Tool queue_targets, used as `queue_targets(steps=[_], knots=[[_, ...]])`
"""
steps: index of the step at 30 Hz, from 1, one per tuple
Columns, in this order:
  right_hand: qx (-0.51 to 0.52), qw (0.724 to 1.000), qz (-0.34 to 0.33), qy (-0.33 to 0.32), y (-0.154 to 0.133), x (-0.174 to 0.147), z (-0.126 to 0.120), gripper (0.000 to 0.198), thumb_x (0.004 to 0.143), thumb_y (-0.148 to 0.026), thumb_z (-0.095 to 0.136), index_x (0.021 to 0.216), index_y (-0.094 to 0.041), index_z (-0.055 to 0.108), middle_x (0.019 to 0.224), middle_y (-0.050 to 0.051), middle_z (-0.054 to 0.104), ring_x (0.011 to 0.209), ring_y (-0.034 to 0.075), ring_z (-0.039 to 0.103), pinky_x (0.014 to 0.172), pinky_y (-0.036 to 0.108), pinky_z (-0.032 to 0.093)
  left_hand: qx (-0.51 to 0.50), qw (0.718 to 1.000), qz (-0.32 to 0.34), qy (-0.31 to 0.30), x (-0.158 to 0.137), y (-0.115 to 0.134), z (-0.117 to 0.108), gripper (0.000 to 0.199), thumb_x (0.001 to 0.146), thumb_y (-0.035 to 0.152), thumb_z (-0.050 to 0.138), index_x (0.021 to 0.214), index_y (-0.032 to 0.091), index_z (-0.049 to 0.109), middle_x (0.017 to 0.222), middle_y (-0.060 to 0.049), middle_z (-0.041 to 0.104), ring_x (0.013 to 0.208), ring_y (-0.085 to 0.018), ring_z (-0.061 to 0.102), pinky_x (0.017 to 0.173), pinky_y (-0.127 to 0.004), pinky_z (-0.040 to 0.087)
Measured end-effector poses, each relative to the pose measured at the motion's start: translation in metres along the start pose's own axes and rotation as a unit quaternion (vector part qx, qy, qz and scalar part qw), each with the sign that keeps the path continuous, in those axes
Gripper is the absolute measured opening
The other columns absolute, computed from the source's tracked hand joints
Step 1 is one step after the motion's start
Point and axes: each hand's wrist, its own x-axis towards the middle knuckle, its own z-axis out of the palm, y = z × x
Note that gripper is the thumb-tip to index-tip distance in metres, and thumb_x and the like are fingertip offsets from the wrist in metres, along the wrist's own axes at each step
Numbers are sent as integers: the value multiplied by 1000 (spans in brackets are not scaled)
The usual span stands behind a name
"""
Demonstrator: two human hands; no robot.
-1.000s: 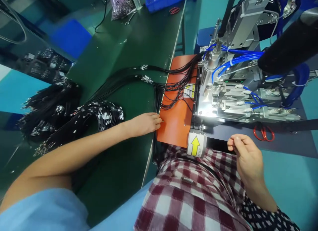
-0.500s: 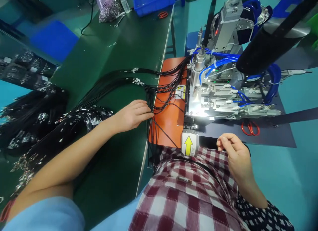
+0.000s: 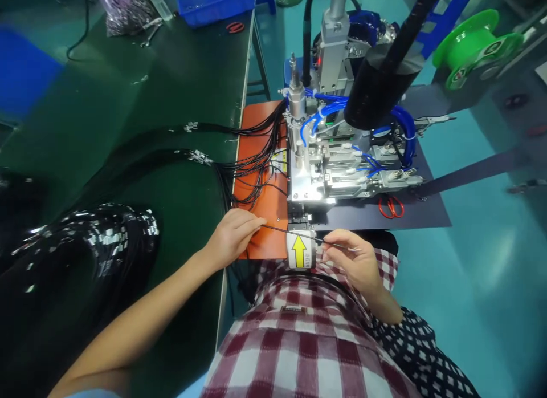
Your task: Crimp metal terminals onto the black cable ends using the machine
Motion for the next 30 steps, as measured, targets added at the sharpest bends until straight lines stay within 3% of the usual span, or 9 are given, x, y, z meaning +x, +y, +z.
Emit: queue_targets(steps=[7,12,15,18,21,24,27,30], knots=[[18,999,-25,21,-16,1,-1,14,83,-13,69,85,-26,74,78,-2,68,59,10,65,56,23,54,-31,999,-4,5,2,18,14,26,92,10,51,114,19,61,94,-7,68,85,-18,60,77,-33,45],[-46,999,23,10,-7,10,23,4,80,-20,73,80,-22,76,72,2,71,63,15,67,61,28,56,-66,991,-67,-96,7,44,6,28,94,23,54,121,19,55,94,-7,69,83,-19,62,80,-35,47],[2,997,66,-25,0,12,34,12,78,-26,75,88,-21,74,77,2,73,64,16,69,64,31,58,-166,971,-116,-124,9,59,5,22,97,24,47,118,20,54,99,-6,68,87,-17,64,78,-30,49],[46,993,105,9,4,12,34,17,76,-30,77,89,-21,71,68,-1,70,57,15,67,59,29,57,-212,957,-156,-120,12,68,6,17,99,22,43,107,21,58,98,-5,67,88,-16,64,78,-28,50],[0,996,86,35,4,12,30,12,76,-30,76,79,-20,70,69,0,70,60,14,66,57,27,54,-258,933,-217,-128,21,78,8,21,98,24,45,117,22,53,99,-5,65,86,-17,62,76,-28,49],[-31,998,61,13,0,13,25,10,77,-30,74,81,-21,72,79,2,71,66,14,65,60,27,54,-360,894,-242,-115,33,88,13,30,98,25,47,127,24,45,96,-4,64,83,-15,60,73,-26,49],[-21,997,77,-2,-8,13,15,13,82,-31,69,91,-22,73,82,2,71,65,14,64,63,28,55,-430,858,-262,-97,41,89,19,27,98,28,47,124,23,51,86,-2,63,75,-14,59,67,-25,47],[-83,994,51,49,-17,12,6,13,86,-28,64,92,-21,73,86,3,70,64,13,62,64,29,54,-449,841,-291,-83,43,85,25,26,97,31,50,120,21,58,78,0,60,66,-12,54,59,-23,42]])
